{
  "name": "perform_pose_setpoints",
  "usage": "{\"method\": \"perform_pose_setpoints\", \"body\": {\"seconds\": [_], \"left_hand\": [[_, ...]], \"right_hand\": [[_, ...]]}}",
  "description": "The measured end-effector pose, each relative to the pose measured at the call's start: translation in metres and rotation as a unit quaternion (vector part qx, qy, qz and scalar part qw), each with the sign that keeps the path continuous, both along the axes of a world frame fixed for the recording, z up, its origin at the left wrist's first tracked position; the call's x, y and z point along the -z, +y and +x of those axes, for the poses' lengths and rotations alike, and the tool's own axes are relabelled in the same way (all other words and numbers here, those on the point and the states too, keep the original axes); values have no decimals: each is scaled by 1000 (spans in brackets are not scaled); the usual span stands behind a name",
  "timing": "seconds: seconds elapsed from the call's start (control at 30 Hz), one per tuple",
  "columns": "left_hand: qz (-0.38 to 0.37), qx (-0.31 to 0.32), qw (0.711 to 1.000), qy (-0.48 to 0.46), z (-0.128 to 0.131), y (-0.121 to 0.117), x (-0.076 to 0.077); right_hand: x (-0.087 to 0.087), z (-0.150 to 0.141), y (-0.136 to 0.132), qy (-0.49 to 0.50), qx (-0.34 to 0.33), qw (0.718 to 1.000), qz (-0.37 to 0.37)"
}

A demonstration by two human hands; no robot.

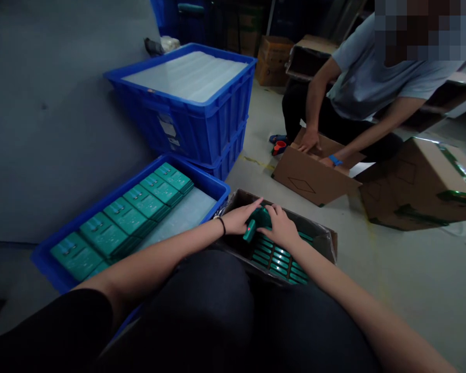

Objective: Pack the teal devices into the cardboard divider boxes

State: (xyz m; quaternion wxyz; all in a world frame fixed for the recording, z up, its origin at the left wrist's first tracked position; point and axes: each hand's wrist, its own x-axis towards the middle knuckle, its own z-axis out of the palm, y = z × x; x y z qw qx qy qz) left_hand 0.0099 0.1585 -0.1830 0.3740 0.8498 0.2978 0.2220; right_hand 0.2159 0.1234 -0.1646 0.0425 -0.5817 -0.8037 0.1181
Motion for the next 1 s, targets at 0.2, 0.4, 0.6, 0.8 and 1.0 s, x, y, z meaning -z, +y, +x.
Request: {"method": "perform_pose_setpoints", "body": {"seconds": [0.2, 0.4, 0.6, 0.8, 1.0], "left_hand": [[-100, -25, 985, 142, 6, 14, 14], [-118, 26, 960, 252, 8, -22, 26], [1, -21, 976, 218, 31, -30, 32], [-54, -75, 988, 124, 14, -13, 31], [-121, -166, 978, 21, 12, -2, 30]], "right_hand": [[12, 11, 5, 0, -35, 999, 3], [27, 19, 2, 18, -22, 999, -42], [22, 9, 6, 5, -56, 996, -72], [26, 13, 11, -75, -38, 987, -140], [38, 37, 10, -169, 18, 952, -253]]}}
